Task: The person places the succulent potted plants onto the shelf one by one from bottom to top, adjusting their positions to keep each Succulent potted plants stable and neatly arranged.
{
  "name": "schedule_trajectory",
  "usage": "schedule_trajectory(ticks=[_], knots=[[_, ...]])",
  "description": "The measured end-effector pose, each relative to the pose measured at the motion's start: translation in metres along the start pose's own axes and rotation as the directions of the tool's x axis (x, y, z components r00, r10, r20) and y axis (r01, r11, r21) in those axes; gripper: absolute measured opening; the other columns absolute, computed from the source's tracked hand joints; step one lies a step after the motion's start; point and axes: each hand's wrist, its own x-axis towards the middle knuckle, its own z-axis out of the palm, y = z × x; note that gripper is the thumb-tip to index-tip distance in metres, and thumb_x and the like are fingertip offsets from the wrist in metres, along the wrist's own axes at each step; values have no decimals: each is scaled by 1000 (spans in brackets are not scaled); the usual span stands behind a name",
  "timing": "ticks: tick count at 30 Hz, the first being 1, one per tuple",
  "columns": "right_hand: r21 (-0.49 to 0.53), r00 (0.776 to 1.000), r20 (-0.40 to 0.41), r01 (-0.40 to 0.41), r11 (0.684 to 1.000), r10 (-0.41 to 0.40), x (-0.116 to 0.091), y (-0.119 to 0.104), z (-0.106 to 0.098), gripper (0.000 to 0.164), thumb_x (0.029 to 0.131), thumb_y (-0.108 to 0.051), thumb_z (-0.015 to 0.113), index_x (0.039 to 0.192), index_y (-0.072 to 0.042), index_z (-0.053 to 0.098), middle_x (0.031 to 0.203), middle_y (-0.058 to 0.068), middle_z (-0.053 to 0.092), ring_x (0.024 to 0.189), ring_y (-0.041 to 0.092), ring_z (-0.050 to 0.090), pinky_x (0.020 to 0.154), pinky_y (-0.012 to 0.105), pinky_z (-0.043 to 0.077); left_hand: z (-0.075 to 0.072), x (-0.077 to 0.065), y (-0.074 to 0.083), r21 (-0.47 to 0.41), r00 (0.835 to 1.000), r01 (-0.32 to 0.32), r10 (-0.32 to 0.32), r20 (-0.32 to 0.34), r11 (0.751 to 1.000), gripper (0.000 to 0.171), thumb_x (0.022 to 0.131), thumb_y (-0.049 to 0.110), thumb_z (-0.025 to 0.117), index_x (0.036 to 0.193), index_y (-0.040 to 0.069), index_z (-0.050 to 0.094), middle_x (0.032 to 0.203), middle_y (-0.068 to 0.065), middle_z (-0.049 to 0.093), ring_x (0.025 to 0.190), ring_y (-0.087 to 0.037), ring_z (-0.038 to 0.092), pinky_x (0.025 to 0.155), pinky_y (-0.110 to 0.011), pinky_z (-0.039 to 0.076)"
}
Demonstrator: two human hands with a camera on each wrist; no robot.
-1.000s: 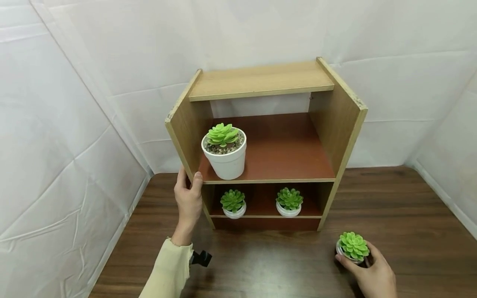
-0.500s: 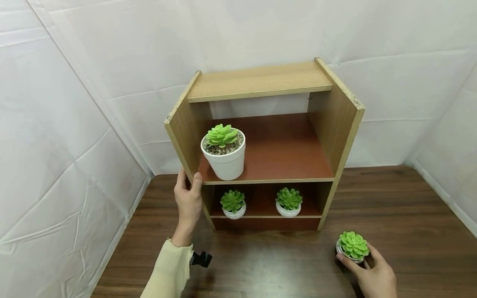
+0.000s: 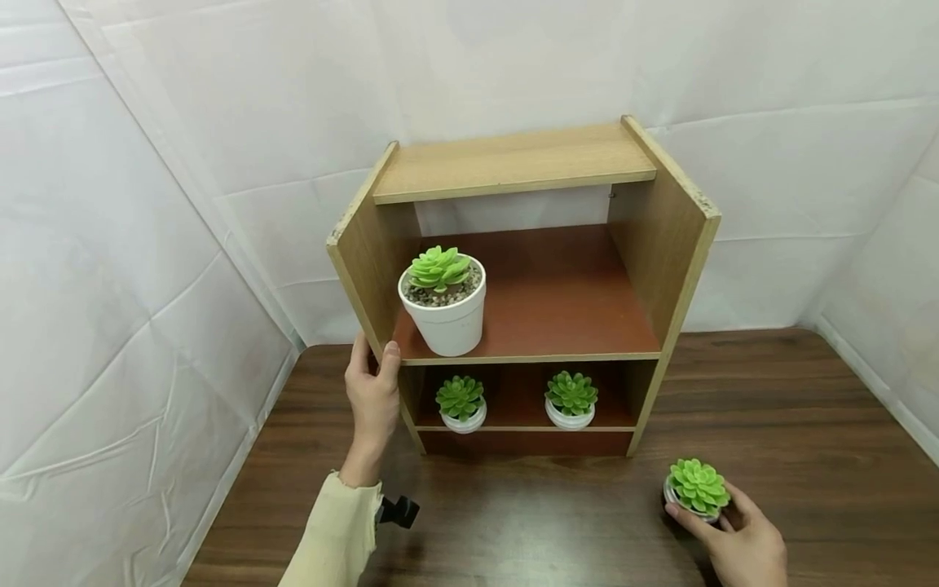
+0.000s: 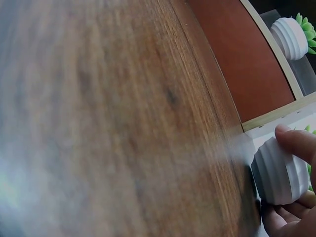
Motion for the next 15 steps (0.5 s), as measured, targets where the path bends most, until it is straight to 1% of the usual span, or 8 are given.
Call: schedule_trajectory(ticks=[6, 11, 15], knots=[[-39, 999, -38, 7, 999, -8, -3, 1, -1, 108, 68, -57, 84, 150, -4, 39, 142, 22, 44, 127, 38, 43, 58, 8, 36, 0, -1, -1, 4, 1000, 0, 0, -10, 1000, 45, 93, -3, 55, 138, -9, 50, 127, -24, 53, 103, -31, 53, 85, -50, 42], [-22, 999, -51, 9, 1000, -10, -5, -2, 0, 106, 68, -56, 84, 151, -7, 39, 140, 18, 46, 128, 38, 43, 59, 6, 37, 1, -1, 0, 4, 1000, -5, 5, -13, 1000, 44, 93, -3, 56, 137, -10, 51, 126, -24, 54, 103, -31, 53, 85, -50, 42], [-13, 999, -48, 10, 1000, -11, -7, -7, 1, 107, 68, -56, 84, 152, -8, 38, 140, 17, 46, 128, 38, 44, 59, 6, 37, 1, 1, 0, 1, 1000, -8, 8, -9, 1000, 44, 94, -2, 56, 137, -9, 51, 127, -25, 53, 102, -32, 53, 84, -52, 42]])
